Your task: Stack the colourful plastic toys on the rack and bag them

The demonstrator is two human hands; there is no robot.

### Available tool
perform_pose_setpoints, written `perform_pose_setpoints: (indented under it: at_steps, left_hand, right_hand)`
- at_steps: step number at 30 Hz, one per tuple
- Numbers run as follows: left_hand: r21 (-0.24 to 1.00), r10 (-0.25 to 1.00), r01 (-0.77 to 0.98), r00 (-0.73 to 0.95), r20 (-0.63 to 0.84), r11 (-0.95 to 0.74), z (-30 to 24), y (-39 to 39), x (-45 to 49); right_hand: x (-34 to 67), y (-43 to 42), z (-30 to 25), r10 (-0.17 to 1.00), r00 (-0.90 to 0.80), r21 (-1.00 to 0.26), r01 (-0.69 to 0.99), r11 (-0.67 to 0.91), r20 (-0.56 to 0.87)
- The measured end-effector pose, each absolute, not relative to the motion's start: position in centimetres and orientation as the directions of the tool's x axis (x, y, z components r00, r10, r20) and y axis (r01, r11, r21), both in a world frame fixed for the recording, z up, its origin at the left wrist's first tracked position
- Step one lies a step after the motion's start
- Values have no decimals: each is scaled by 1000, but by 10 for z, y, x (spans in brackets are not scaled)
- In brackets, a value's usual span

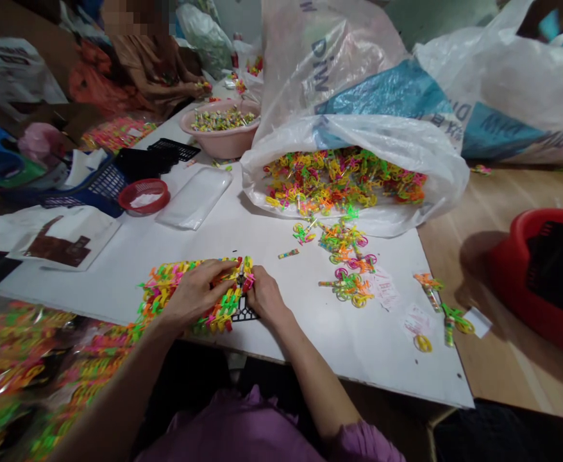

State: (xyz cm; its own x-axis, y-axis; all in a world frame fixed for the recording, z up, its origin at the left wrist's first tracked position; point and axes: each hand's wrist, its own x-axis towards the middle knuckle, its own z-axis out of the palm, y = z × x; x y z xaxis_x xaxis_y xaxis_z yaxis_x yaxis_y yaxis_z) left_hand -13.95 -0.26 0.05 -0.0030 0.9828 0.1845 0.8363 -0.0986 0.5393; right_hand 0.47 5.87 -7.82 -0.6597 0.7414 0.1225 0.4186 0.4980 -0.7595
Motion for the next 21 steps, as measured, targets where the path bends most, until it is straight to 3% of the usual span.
perform_pose_setpoints:
  at_steps: [11, 17, 21]
  left_hand:
    - [516, 972, 845, 18, 234, -140, -5, -3, -140]
    - [426, 969, 886, 85, 232, -180, 3, 1, -129]
    - [320, 982, 934, 112, 153, -157, 4, 8, -120]
  right_hand:
    - [1, 57, -65, 722, -691, -667, 520, 534, 40]
    - [0, 57, -67, 721, -692, -659, 520, 544, 49]
    - [0, 58, -73, 708, -699, -687, 466, 558, 101]
